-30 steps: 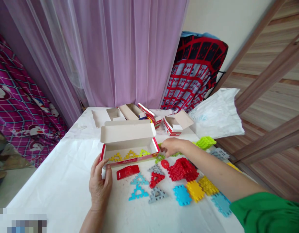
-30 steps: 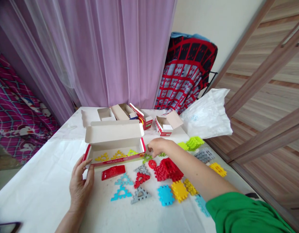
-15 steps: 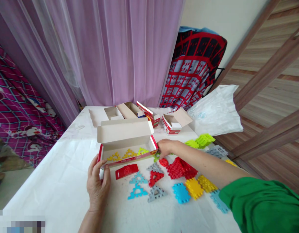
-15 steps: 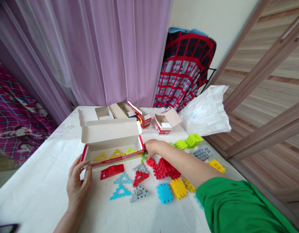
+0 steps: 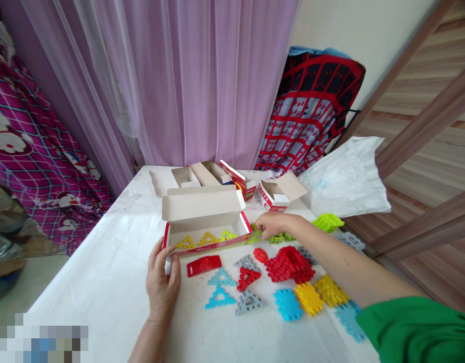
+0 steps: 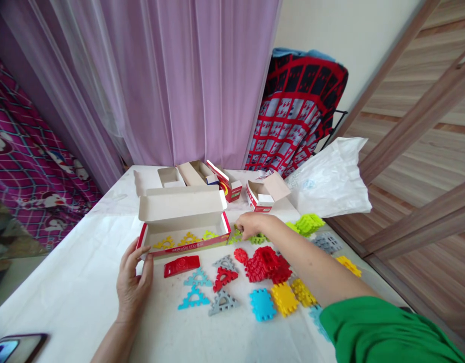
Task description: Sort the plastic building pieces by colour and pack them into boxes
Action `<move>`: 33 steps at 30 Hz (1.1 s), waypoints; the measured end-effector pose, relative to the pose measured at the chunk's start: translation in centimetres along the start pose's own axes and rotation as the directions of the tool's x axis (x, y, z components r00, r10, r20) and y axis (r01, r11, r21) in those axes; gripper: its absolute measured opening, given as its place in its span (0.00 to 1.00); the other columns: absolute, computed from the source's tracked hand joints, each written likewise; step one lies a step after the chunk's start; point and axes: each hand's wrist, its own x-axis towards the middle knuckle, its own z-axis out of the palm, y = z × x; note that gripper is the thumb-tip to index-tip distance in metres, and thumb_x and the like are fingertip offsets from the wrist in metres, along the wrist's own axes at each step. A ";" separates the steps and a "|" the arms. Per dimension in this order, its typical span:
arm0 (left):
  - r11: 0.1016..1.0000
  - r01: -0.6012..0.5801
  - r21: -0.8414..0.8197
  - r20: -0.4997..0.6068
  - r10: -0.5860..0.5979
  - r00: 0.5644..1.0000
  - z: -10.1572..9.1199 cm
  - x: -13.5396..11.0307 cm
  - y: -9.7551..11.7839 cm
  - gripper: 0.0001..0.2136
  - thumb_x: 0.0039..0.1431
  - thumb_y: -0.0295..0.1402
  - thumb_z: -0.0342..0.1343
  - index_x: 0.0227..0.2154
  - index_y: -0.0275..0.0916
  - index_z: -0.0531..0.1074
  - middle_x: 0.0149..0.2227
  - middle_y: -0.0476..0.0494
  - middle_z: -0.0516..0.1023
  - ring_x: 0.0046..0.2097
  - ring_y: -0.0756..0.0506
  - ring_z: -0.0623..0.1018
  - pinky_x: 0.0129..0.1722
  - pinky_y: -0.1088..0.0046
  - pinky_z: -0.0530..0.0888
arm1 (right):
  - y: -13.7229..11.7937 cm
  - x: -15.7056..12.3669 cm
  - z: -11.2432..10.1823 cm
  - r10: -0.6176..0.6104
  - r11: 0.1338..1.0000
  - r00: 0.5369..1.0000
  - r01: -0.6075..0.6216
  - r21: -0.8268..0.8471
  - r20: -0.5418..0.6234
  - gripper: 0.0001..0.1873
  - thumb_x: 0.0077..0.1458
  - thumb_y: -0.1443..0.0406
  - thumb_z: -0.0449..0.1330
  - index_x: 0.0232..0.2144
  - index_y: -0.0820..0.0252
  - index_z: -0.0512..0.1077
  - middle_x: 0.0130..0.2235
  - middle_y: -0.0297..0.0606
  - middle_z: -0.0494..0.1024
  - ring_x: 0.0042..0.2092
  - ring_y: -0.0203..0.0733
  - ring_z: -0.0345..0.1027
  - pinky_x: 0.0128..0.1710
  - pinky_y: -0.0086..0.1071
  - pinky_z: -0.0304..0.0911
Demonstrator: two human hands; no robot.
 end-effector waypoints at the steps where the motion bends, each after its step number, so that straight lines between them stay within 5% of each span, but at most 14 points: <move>1: 1.000 0.001 0.003 0.000 -0.001 1.000 0.0 0.0 0.1 0.09 0.60 0.31 0.54 0.42 0.41 0.72 0.56 0.37 0.70 0.56 0.44 0.73 0.54 0.64 0.73 | 0.8 -0.7 -0.4 0.023 1.000 1.000 -0.023 0.001 -0.010 0.12 0.46 0.65 0.63 0.36 0.60 0.79 0.35 0.37 0.81 0.35 0.41 0.72 0.30 0.28 0.57; 7: 1.000 0.002 0.011 0.000 -0.002 1.000 0.1 0.0 0.4 0.09 0.60 0.30 0.53 0.43 0.41 0.72 0.56 0.38 0.71 0.56 0.44 0.74 0.53 0.65 0.73 | 3.2 -4.6 -3.3 0.036 0.974 0.978 0.012 0.227 -0.207 0.09 0.53 0.63 0.57 0.29 0.61 0.76 0.29 0.37 0.77 0.31 0.39 0.70 0.29 0.28 0.57; 12: 1.000 0.011 0.011 0.004 -0.011 1.000 0.1 0.0 0.4 0.08 0.60 0.30 0.53 0.42 0.41 0.72 0.56 0.38 0.71 0.56 0.44 0.74 0.51 0.67 0.75 | -2.0 -2.9 -4.8 -0.028 0.882 0.925 0.201 0.426 -0.379 0.14 0.58 0.60 0.54 0.36 0.63 0.76 0.30 0.37 0.79 0.32 0.38 0.72 0.30 0.27 0.59; 16: 1.000 -0.016 -0.015 -0.008 0.015 1.000 0.2 0.0 0.1 0.09 0.60 0.29 0.53 0.43 0.41 0.72 0.56 0.39 0.70 0.56 0.43 0.73 0.54 0.65 0.73 | -6.4 0.4 -4.5 -0.060 0.950 0.910 0.177 0.255 -0.410 0.12 0.54 0.64 0.58 0.41 0.59 0.77 0.36 0.38 0.82 0.37 0.40 0.74 0.35 0.27 0.61; 21: 0.999 -0.039 -0.019 -0.018 0.038 0.999 0.3 0.0 -0.1 0.10 0.60 0.28 0.53 0.43 0.41 0.72 0.55 0.38 0.71 0.56 0.44 0.74 0.54 0.66 0.73 | -8.1 2.7 -3.3 -0.105 0.987 0.880 0.038 -0.153 -0.463 0.13 0.59 0.65 0.54 0.41 0.58 0.78 0.42 0.44 0.82 0.45 0.47 0.74 0.40 0.32 0.63; 33: 1.000 0.000 -0.026 -0.008 0.000 1.000 0.3 -0.2 0.1 0.10 0.60 0.29 0.53 0.44 0.42 0.72 0.56 0.39 0.70 0.57 0.44 0.73 0.54 0.66 0.73 | -8.6 4.0 -2.2 -0.164 0.974 0.957 0.118 -0.193 -0.239 0.12 0.53 0.64 0.61 0.40 0.58 0.79 0.43 0.45 0.82 0.47 0.48 0.75 0.39 0.30 0.63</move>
